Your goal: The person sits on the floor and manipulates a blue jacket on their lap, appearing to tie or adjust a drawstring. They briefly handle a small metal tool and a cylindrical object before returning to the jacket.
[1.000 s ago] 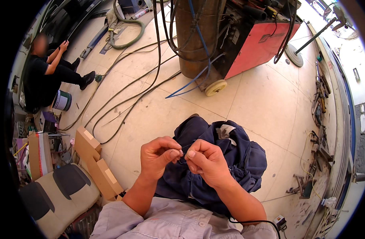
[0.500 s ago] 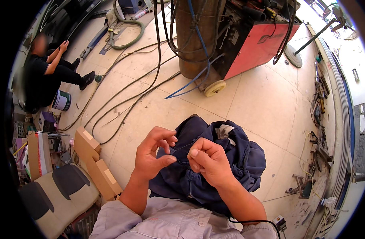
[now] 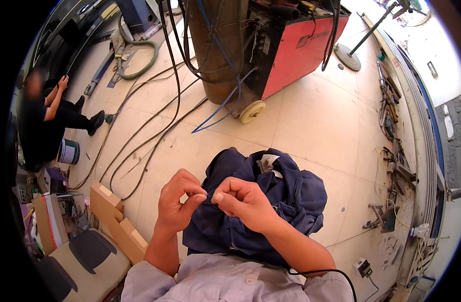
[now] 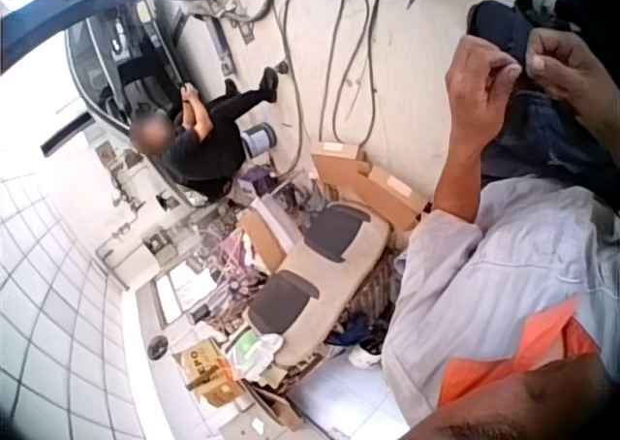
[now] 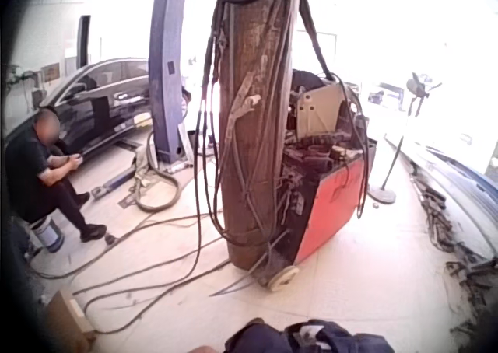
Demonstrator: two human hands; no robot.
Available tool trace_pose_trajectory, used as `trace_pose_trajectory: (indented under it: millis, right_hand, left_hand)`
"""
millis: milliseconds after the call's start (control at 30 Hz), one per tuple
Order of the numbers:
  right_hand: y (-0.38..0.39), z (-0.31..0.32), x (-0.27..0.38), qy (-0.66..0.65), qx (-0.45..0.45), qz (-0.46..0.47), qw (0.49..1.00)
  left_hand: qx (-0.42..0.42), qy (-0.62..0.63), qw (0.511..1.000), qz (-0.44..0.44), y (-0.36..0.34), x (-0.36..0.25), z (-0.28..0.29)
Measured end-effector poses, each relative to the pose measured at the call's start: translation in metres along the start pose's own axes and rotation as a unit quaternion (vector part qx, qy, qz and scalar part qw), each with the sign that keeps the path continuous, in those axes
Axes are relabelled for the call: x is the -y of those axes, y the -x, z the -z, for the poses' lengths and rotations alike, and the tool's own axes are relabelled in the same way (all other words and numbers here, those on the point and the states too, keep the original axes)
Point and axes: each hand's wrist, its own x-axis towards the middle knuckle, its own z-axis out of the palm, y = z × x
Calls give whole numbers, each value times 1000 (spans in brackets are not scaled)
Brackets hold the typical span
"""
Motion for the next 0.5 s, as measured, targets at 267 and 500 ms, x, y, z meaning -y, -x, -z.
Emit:
trace_pose_trajectory:
  millis: [267,500]
  right_hand:
    - [32,29,12,202,-24,43,978]
    - [109,120,25,402,-179,67,896]
  left_hand:
    - [-10,281,952,125,0,-8,3]
    - [-24,502,856,123,-37,-28,8]
